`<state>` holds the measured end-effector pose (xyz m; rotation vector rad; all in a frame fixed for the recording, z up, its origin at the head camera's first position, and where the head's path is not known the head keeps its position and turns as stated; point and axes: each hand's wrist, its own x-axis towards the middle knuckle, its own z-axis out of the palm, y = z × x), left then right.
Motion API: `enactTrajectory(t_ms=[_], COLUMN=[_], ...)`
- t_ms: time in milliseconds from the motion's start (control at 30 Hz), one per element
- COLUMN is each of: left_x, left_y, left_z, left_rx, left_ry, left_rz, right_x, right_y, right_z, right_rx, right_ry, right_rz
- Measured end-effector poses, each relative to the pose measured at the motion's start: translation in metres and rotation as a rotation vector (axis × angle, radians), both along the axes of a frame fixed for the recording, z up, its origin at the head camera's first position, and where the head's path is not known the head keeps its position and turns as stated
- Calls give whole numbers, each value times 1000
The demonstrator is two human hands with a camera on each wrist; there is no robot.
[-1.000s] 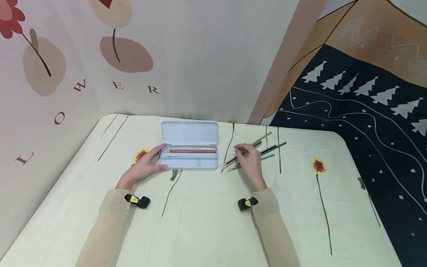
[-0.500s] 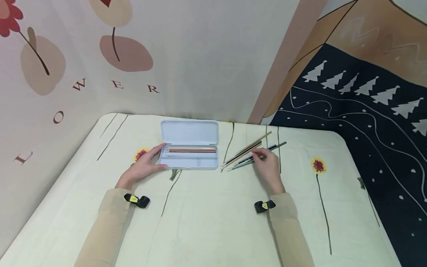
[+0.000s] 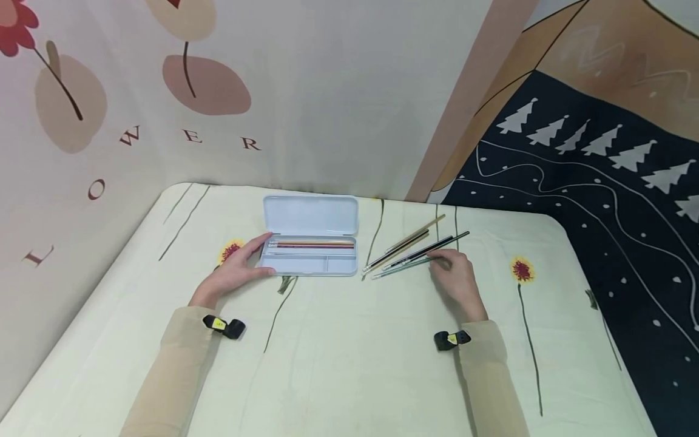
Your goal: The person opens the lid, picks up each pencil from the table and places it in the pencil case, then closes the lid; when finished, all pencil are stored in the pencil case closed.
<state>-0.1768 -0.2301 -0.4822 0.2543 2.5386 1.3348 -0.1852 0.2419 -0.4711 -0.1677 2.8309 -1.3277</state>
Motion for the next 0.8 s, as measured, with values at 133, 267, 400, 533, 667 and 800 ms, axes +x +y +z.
enactTrajectory(t_ms=[133, 267, 400, 533, 667, 800], left_x=[-1, -2, -2, -2, -2, -1], left_y=[0, 0, 1, 0, 0, -1], left_z=[0, 0, 0, 0, -2, -2], left_rx=[-4, 0, 11, 11, 9, 10], left_ry=[7, 10, 12, 13, 16, 17], left_rz=[-3, -5, -11, -14, -19, -18], right_x=[0, -1, -1, -1, -1, -1], right_y=[7, 13, 21, 28, 32, 33], right_z=[0, -1, -3, -3, -4, -3], right_rx=[12, 18, 43, 64, 69, 73], right_ry=[9, 50, 77, 72, 63, 51], right_rz=[19, 29, 0, -51, -75, -78])
